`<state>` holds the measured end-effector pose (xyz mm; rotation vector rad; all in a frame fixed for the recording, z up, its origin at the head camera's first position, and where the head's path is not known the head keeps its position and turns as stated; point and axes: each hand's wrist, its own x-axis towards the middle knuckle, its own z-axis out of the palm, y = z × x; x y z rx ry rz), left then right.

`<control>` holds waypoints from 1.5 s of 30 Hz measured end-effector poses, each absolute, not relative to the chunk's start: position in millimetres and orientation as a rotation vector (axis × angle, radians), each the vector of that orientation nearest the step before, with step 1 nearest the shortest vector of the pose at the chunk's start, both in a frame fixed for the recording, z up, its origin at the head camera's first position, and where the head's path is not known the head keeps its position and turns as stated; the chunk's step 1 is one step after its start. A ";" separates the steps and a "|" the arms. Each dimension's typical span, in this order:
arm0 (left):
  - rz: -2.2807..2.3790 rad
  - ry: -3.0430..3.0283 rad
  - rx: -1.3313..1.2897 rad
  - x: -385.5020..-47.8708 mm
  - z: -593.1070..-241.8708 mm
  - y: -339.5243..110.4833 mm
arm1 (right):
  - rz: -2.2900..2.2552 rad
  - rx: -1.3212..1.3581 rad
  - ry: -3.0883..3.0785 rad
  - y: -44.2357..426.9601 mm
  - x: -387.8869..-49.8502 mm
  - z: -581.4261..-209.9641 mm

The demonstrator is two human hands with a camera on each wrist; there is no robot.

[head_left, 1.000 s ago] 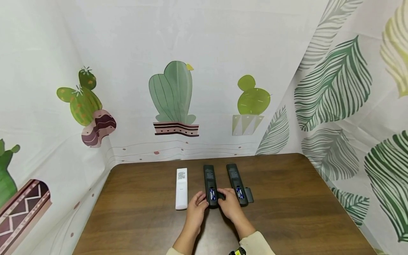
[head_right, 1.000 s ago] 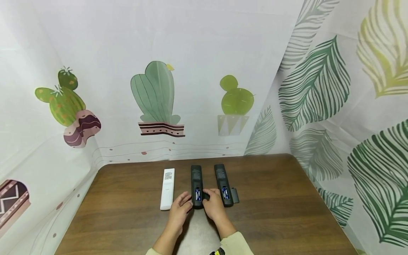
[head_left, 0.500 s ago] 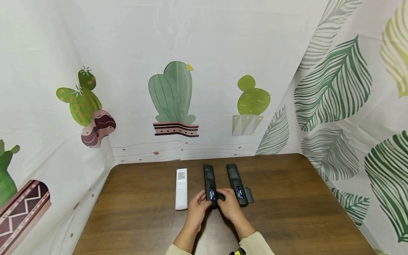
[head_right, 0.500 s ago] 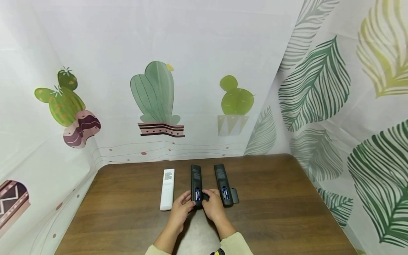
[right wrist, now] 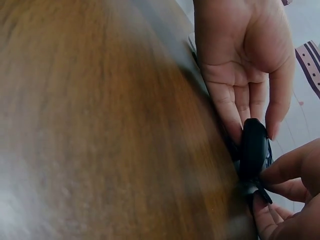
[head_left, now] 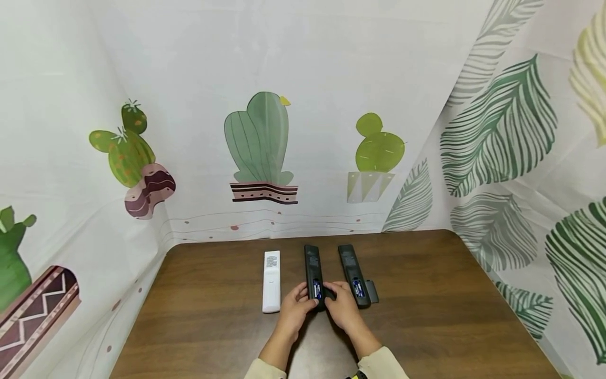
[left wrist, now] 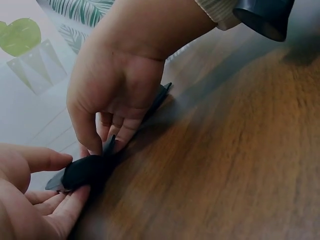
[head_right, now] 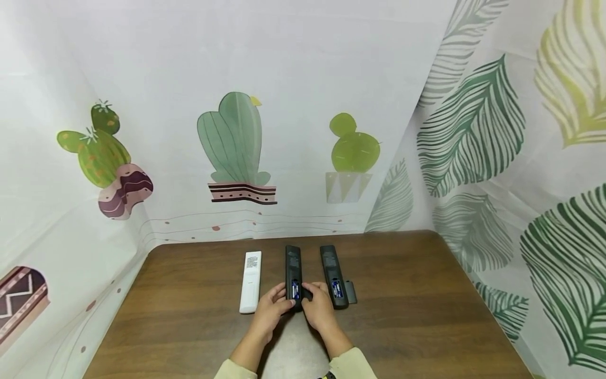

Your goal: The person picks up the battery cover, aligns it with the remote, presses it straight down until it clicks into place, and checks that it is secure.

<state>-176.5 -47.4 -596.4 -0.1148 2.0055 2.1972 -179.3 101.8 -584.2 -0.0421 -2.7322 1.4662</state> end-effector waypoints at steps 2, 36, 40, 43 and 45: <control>2.189 2.012 -0.118 -177.1 -598.9 -47.6 | 1.473 -0.049 -2.734 101.9 -178.6 -583.8; 2.314 1.869 -0.206 -177.0 -598.3 -48.9 | 1.536 -0.046 -2.700 104.4 -179.1 -582.2; 2.328 1.860 -0.200 -177.1 -599.0 -50.2 | 1.543 -0.030 -2.702 105.3 -179.9 -582.4; 2.344 1.844 -0.217 -178.1 -599.6 -51.6 | 1.553 -0.020 -2.692 106.1 -180.0 -583.0; 2.353 1.830 -0.225 -178.5 -599.3 -52.6 | 1.569 -0.026 -2.683 106.6 -180.0 -583.1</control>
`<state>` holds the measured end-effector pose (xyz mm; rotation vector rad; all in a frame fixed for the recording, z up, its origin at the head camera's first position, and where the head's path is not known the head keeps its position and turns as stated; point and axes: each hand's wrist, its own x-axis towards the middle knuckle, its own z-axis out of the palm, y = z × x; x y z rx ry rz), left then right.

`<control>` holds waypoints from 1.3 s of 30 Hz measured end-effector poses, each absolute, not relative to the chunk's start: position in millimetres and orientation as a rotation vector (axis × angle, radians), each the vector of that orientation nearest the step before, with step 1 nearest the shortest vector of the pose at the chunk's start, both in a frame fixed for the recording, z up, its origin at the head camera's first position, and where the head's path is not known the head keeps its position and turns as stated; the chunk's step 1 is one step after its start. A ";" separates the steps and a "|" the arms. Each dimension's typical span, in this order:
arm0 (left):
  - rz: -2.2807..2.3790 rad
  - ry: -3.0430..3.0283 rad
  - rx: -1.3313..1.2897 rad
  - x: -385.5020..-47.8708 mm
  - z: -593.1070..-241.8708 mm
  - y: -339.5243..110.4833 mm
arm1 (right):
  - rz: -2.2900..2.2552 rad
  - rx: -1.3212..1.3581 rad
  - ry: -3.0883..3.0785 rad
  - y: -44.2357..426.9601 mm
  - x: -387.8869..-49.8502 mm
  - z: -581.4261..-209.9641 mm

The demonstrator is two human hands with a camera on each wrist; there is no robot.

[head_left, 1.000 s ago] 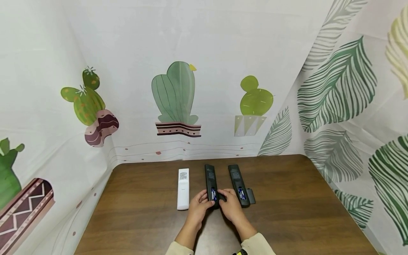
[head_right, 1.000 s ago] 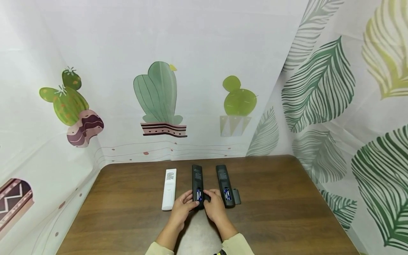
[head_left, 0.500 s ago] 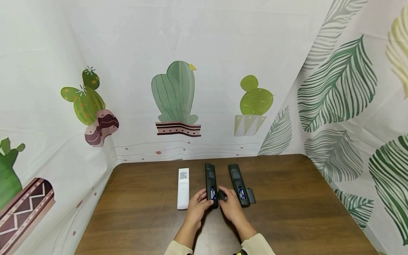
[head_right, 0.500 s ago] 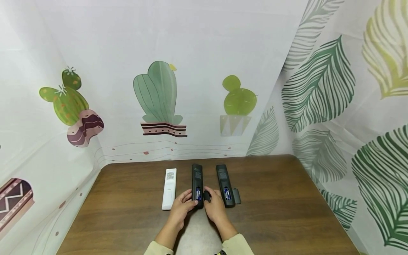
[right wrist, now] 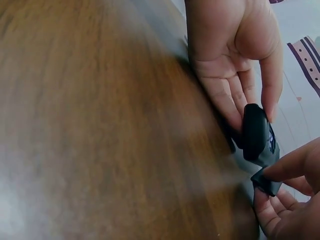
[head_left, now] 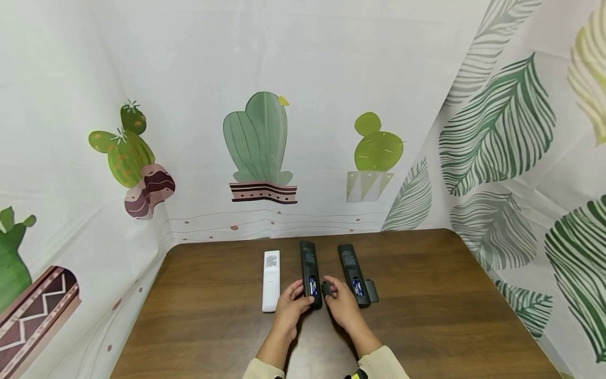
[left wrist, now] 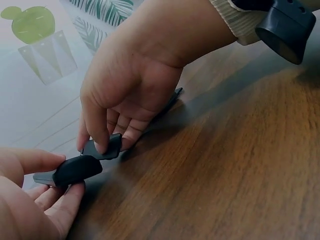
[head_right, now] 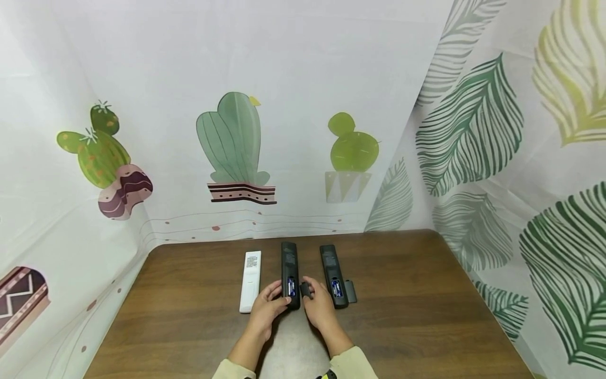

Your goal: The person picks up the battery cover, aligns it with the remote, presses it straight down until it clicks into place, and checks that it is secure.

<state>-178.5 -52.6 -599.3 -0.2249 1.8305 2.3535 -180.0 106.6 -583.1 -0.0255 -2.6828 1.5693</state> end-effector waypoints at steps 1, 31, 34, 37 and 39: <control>2.359 1.821 -0.225 -178.7 -599.5 -53.0 | 1.572 -0.030 -2.678 106.9 -180.1 -583.8; 2.397 1.608 -0.078 -171.5 -598.8 -57.6 | 1.880 0.058 -2.405 107.9 -179.3 -561.3; 2.395 1.594 -0.081 -171.0 -599.5 -57.6 | 1.910 0.112 -2.372 107.9 -181.1 -565.5; 2.394 1.574 -0.086 -171.3 -600.2 -57.3 | 1.952 0.144 -2.344 107.4 -181.1 -564.1; 2.392 1.560 -0.096 -171.9 -601.0 -57.0 | 1.976 0.152 -2.335 106.8 -180.9 -562.7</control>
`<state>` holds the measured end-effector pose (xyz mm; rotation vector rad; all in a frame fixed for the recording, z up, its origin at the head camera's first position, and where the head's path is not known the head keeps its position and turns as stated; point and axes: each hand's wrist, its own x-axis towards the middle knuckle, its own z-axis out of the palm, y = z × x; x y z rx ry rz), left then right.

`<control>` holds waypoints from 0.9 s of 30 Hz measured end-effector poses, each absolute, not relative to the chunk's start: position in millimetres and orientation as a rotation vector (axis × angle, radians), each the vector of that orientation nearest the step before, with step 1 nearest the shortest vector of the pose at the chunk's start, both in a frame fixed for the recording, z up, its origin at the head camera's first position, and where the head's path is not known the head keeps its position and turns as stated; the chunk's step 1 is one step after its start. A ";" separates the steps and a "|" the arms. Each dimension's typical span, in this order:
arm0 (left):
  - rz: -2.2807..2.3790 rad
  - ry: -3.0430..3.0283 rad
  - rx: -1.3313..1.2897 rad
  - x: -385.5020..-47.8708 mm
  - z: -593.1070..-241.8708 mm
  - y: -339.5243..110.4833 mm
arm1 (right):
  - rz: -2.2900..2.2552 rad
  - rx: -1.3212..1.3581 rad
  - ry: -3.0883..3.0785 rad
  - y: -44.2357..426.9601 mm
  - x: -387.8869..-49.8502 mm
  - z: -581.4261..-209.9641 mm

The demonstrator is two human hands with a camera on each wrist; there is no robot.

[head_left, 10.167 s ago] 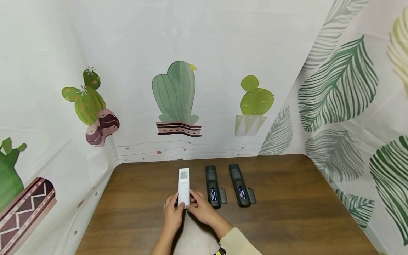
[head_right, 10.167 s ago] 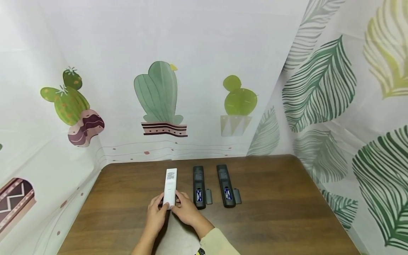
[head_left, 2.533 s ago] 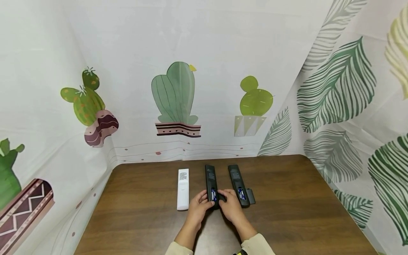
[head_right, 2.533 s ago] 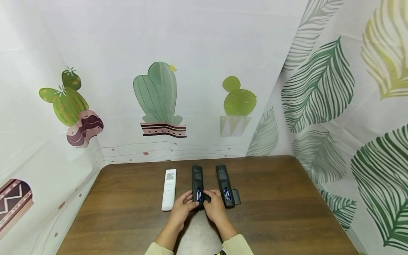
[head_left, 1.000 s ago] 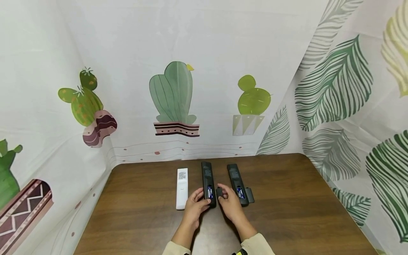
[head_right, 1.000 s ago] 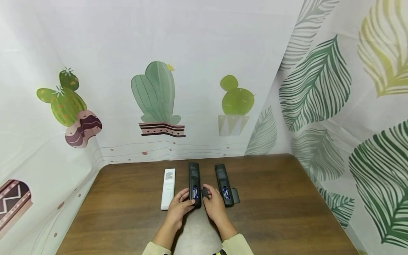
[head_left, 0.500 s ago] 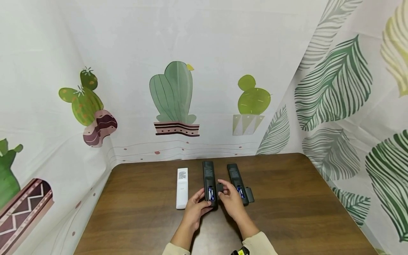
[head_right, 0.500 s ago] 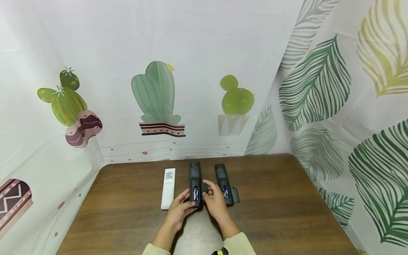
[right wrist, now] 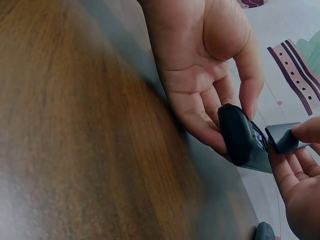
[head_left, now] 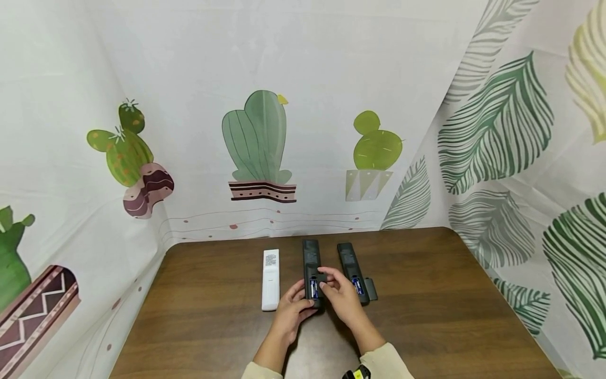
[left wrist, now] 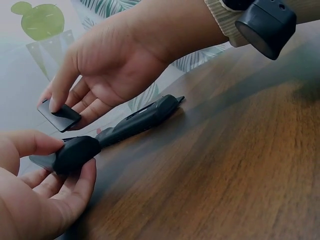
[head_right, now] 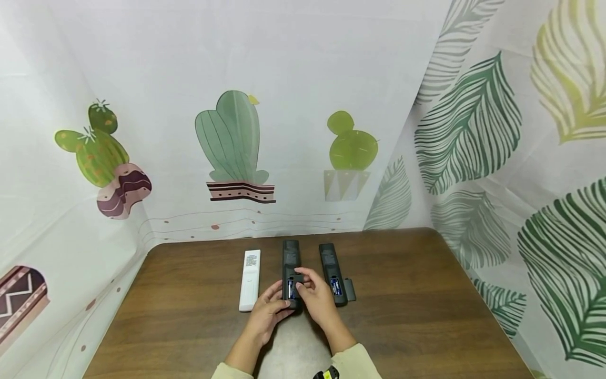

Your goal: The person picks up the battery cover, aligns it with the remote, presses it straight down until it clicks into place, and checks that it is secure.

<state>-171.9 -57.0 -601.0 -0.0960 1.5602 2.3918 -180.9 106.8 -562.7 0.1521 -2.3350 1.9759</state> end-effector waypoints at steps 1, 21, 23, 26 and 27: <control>2.390 1.559 -0.092 -172.0 -601.2 -56.8 | 1.986 0.150 -2.334 106.6 -180.8 -562.2; 2.400 1.485 -0.056 -170.6 -603.0 -55.8 | 2.015 0.230 -2.349 105.1 -181.2 -563.8; 2.406 1.479 -0.063 -170.4 -602.7 -55.8 | 2.009 0.224 -2.360 104.3 -180.7 -563.1; 2.411 1.469 -0.070 -170.7 -602.4 -55.5 | 1.994 0.213 -2.385 102.6 -178.4 -558.1; 2.413 1.461 -0.076 -171.0 -602.2 -55.4 | 1.990 0.217 -2.391 102.2 -176.8 -554.2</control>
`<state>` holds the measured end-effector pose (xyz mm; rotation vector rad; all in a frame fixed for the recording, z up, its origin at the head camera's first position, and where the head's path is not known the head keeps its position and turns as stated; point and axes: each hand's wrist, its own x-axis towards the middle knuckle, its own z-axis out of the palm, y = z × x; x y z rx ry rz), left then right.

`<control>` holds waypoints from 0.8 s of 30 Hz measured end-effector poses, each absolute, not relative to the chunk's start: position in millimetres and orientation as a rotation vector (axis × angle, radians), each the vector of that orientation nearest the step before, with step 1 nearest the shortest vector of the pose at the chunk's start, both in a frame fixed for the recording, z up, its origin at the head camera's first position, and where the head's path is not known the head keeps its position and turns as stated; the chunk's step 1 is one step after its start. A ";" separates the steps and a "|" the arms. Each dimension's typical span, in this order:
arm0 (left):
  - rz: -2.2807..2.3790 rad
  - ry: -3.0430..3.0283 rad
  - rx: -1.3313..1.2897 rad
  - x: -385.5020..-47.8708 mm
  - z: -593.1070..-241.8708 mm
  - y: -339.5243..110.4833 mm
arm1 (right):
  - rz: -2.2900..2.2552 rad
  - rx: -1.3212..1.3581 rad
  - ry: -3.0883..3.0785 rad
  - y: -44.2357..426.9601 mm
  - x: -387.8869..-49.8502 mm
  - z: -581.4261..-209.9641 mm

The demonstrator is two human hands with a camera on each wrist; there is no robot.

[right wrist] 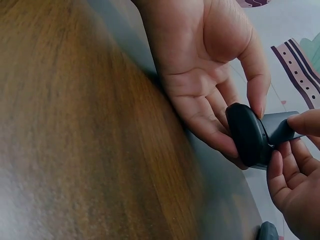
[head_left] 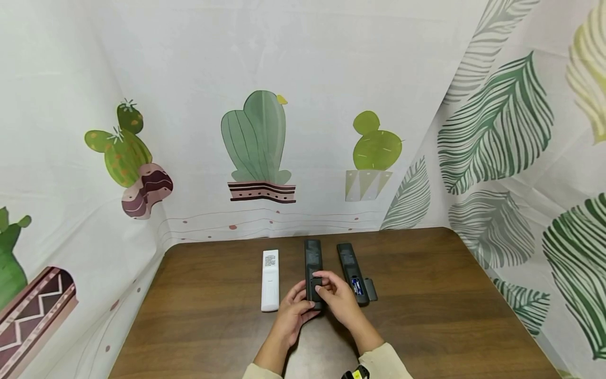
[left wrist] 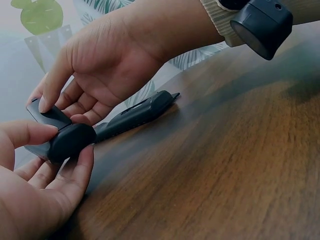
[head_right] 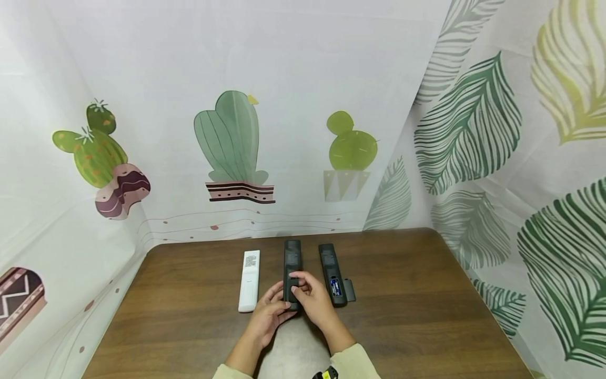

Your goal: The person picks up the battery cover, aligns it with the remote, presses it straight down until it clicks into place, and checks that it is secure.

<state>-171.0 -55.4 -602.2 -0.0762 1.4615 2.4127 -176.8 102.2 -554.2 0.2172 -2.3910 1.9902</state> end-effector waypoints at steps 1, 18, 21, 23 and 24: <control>2.413 1.459 -0.077 -171.2 -602.2 -55.3 | 1.989 0.225 -2.397 102.0 -174.9 -549.8; 2.427 1.439 -0.076 -173.2 -608.6 -56.5 | 1.945 0.243 -2.485 100.6 -166.3 -527.5; 2.424 1.443 -0.088 -173.2 -609.3 -56.4 | 1.896 0.249 -2.509 99.8 -166.1 -526.8; 2.422 1.446 -0.084 -173.2 -609.4 -56.4 | 1.870 0.268 -2.511 99.3 -166.2 -526.5; 2.421 1.444 -0.083 -173.3 -609.8 -56.3 | 1.860 0.279 -2.506 99.1 -165.9 -526.0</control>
